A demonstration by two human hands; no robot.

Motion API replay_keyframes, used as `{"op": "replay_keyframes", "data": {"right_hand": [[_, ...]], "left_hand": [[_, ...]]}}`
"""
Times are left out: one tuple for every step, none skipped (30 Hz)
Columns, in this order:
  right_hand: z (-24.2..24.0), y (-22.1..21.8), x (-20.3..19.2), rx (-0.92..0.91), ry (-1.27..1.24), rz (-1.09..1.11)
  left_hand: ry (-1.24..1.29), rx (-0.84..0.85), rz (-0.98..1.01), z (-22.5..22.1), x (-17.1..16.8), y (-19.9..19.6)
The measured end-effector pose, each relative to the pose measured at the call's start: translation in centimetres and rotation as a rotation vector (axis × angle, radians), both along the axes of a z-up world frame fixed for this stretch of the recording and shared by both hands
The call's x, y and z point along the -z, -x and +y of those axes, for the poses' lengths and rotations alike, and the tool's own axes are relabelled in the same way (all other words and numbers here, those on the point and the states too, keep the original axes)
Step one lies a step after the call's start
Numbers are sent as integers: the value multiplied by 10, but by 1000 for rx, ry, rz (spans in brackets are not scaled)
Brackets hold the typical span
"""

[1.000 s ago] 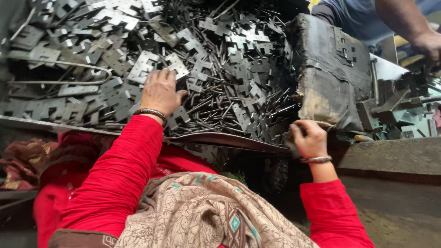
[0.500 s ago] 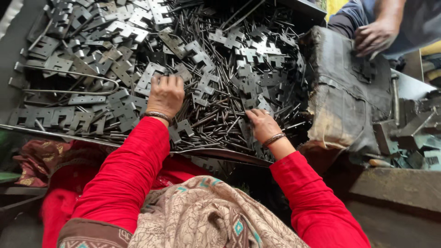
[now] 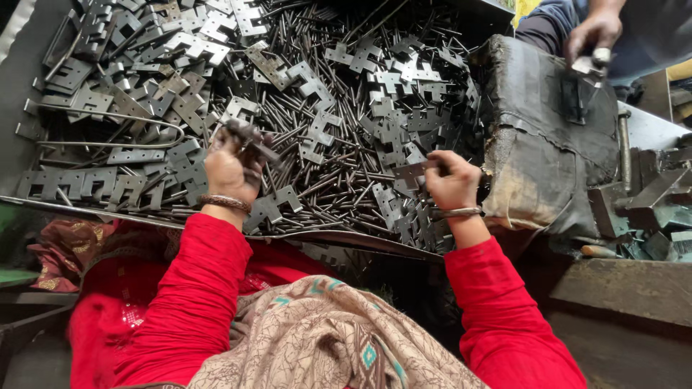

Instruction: The person picks up metal brackets from a large bin filled with brackets and pins, turning each bracket over by hand to check its orientation before placing it onto a stack or into a nearby machine.

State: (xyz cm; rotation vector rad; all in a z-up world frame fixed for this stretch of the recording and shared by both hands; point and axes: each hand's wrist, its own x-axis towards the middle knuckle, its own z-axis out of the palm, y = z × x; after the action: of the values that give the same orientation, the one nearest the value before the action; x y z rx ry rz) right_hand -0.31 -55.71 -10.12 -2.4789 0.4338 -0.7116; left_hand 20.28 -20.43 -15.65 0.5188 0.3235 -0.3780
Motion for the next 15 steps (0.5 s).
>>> {"op": "replay_keyframes", "data": {"right_hand": [[-4,4,0,2,-128,47],[-6,9,1,2,-258,94],[-9,15,4,1,-388,142],[-8,19,8,-38,-423,219],[-7,21,13,-76,-458,297],[-5,24,15,-119,-494,376],[-3,30,12,-54,-670,364],[-2,36,5,7,-844,353],[4,40,-3,71,-1017,341],[12,41,-12,32,-1155,250],[22,43,-23,-8,-1292,158],[34,41,-32,-48,-1426,63],[48,34,-38,-107,-1365,43],[64,30,-42,-157,-1303,24],[79,26,-44,-207,-1242,5]], "left_hand": [[84,-46,101,1,-3,2],[80,-28,19,5,-6,5],[76,-10,-63,9,-9,7],[68,6,-143,13,-14,10],[109,35,-110,16,-19,13],[148,60,-76,20,-25,16],[187,86,-43,20,-31,19],[219,144,-11,16,-35,25],[252,203,22,11,-39,30],[284,259,55,7,-43,34],[166,303,31,4,-47,44],[49,347,7,-1,-51,56],[69,351,-9,-6,-55,63],[90,359,-19,-11,-57,72],[112,368,-29,-16,-59,80]]}}
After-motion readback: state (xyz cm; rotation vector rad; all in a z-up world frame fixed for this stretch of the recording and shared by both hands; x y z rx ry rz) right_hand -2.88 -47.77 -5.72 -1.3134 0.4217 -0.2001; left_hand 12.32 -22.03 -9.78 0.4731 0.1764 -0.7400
